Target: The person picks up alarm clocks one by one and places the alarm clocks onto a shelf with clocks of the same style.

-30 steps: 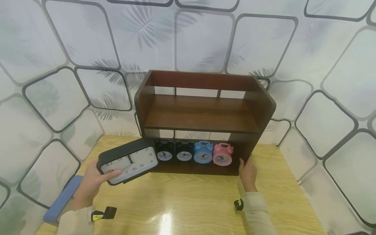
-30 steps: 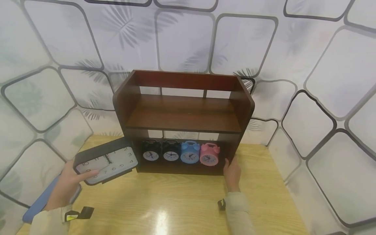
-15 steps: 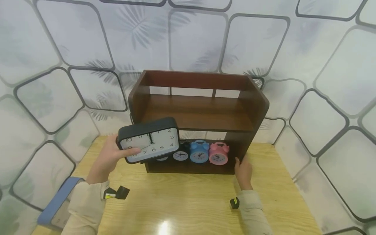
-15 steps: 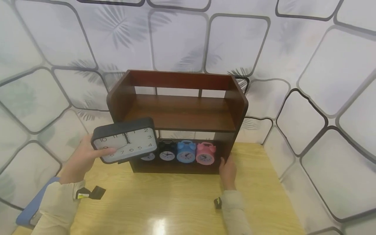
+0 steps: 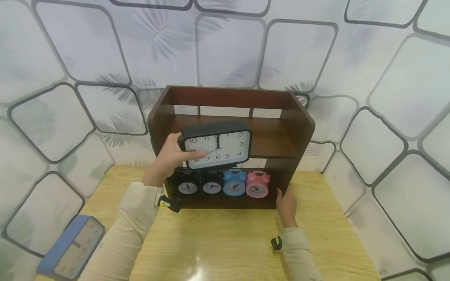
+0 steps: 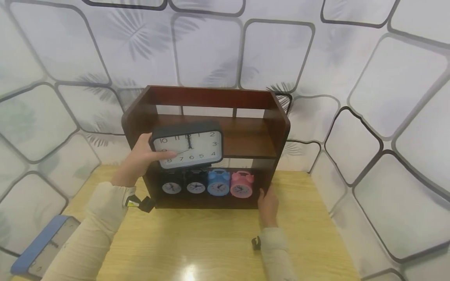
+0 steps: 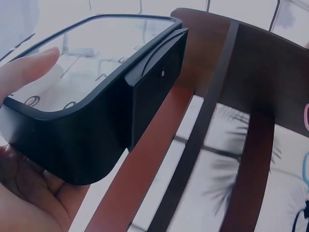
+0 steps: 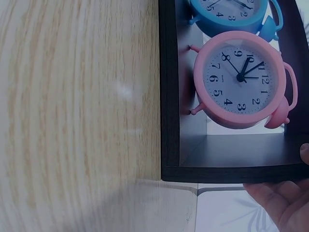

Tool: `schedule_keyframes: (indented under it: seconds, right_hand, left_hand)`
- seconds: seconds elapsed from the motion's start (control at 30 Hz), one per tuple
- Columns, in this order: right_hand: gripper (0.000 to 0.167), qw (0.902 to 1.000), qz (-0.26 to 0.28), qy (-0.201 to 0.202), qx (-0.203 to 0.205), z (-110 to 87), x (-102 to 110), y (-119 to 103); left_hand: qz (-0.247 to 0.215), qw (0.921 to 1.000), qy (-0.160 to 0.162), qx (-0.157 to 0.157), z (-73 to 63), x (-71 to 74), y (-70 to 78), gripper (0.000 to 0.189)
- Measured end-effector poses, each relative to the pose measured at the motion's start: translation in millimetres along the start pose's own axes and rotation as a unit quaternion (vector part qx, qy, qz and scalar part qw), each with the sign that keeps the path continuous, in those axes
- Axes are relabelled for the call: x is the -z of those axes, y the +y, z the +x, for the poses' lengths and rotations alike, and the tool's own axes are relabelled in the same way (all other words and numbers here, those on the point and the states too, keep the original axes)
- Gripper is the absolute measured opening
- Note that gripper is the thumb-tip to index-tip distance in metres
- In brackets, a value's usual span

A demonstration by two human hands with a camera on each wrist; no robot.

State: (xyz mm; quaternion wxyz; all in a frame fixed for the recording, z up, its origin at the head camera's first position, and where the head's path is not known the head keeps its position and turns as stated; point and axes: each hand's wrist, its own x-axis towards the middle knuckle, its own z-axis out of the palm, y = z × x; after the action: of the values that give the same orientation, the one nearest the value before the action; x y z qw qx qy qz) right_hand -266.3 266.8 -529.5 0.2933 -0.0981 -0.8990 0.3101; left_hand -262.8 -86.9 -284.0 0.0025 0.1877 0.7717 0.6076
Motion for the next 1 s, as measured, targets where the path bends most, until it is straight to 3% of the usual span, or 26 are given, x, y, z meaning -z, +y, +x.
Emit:
schedule_keyframes:
  seconds: [0.07,0.1,0.27,0.33,0.5,0.77,1.0]
  right_hand:
    - [0.036,1.0,-0.001,-0.002,0.0,0.2,0.2,-0.7]
    - [0.035,1.0,-0.001,-0.003,-0.002,0.3,0.5,-1.2]
    - [0.034,1.0,0.001,-0.001,-0.005,0.3,1.1,-1.7]
    - [0.036,1.0,0.001,-0.001,-0.003,0.2,0.3,-1.1]
    - [0.038,1.0,-0.001,0.005,0.006,-0.2,-1.8,-0.8]
    - [0.04,1.0,-0.001,0.001,0.005,0.8,-1.5,-1.2]
    - [0.04,1.0,-0.001,0.0,0.001,1.8,1.9,-0.1]
  left_hand:
    - [-0.01,0.9998,-0.008,-0.014,11.4,-7.0,2.7,0.034]
    - [-0.007,0.9999,-0.01,-0.012,16.3,-10.4,4.4,0.042]
    - [0.013,0.9997,-0.016,0.013,43.7,-28.5,7.7,0.044]
    - [0.008,0.9997,-0.024,0.001,54.0,-35.2,6.3,0.033]
    - [0.003,0.9991,-0.037,-0.023,73.6,-48.5,0.2,0.028]
    - [0.01,0.9989,-0.042,-0.018,94.2,-63.7,-9.6,0.032]
    - [0.015,0.9988,-0.046,-0.007,104.2,-75.0,-16.0,0.033]
